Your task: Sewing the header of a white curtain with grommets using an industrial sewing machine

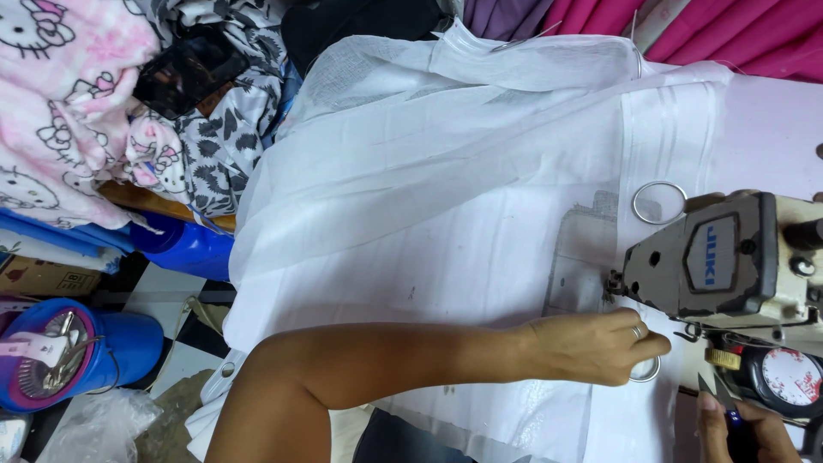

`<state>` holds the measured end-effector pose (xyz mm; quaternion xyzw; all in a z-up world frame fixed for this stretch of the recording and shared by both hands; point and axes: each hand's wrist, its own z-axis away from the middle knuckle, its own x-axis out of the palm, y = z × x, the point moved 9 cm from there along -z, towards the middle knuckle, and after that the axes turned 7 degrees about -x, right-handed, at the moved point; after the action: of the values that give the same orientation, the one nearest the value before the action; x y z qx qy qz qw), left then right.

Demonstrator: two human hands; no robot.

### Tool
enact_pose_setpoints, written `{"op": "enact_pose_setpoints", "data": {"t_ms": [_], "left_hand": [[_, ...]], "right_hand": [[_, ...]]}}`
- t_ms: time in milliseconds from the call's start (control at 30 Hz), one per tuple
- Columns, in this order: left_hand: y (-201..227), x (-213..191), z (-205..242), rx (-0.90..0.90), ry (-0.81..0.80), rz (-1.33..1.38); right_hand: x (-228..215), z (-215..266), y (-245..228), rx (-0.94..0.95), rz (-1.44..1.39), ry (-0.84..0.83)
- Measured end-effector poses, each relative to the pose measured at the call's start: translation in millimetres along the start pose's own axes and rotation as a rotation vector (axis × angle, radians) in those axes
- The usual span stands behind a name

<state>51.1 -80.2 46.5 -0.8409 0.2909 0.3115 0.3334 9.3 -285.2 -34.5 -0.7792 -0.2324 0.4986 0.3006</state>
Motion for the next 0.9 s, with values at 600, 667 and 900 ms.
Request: {"op": "enact_pose_setpoints", "data": {"t_ms": [600,667,900], "left_hand": [[-52,-30,15,-0.243,0.003,0.070],[-55,-31,18,-0.252,-0.009,0.056],[-70,-38,27,-0.471,0.056,0.278]], "right_hand": [[-14,-10,-55,0.046,0.056,-0.069],[-13,-10,-51,0.054,0.068,-0.086],[-9,-6,-58,-0.252,0.539,-0.028]]}}
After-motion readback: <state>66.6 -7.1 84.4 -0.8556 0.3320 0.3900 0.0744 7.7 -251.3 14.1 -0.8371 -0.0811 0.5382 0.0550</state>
